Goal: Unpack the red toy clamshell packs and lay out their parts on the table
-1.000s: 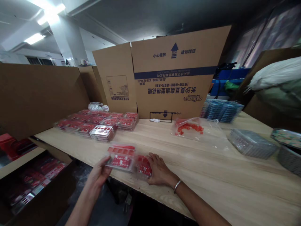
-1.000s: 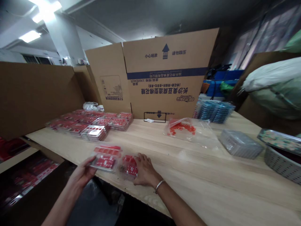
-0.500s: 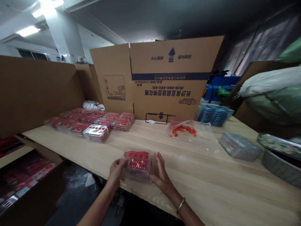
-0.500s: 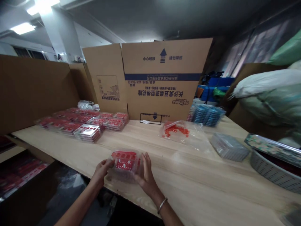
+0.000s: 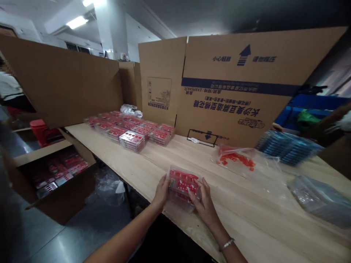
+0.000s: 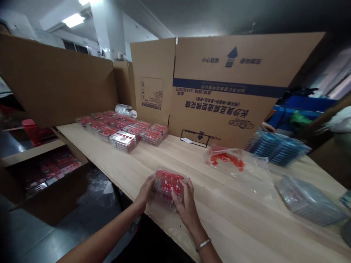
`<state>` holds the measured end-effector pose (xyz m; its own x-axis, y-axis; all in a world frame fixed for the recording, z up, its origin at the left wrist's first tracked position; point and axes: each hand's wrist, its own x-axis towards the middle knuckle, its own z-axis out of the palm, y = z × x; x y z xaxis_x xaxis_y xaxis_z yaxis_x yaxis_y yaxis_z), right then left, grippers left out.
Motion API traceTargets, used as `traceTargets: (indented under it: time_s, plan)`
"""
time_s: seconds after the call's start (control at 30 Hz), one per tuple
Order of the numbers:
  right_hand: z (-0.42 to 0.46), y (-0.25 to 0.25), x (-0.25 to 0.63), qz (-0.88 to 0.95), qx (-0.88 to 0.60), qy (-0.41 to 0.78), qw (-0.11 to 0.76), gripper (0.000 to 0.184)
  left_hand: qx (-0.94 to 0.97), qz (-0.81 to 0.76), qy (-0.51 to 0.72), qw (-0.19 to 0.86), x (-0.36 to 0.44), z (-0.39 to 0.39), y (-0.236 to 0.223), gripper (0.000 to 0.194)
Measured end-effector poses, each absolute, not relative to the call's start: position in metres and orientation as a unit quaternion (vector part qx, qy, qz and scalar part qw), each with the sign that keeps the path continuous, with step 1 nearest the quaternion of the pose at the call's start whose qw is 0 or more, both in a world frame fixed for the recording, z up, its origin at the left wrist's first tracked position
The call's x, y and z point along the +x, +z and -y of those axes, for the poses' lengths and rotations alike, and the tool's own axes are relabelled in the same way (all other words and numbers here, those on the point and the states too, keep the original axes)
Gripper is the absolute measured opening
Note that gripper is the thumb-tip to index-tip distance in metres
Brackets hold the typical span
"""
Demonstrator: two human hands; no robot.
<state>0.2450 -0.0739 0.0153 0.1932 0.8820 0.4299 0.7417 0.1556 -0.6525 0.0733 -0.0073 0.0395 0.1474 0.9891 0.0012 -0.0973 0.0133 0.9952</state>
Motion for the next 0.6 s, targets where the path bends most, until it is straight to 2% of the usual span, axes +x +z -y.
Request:
traceTargets:
  time_s: [0.1, 0.2, 0.43, 0.6]
  plan:
    - [0.086, 0.019, 0.252, 0.682, -0.644, -0.074, 0.337, 0.05, 0.515, -0.434, 0.487, 0.555, 0.088, 0.008, 0.036, 0.04]
    - [0.097, 0.013, 0.257, 0.732, -0.616, -0.147, 0.251, 0.062, 0.525, -0.43, 0.483, 0.553, 0.098, 0.014, 0.034, 0.042]
    - [0.104, 0.009, 0.259, 0.717, -0.651, -0.154, 0.198, 0.056, 0.538, -0.457, 0.404, 0.582, 0.077, 0.008, 0.032, 0.051]
    - [0.101, 0.024, 0.26, 0.701, -0.678, -0.143, 0.168, 0.056, 0.576, -0.551, 0.409, 0.445, 0.019, -0.013, 0.027, 0.049]
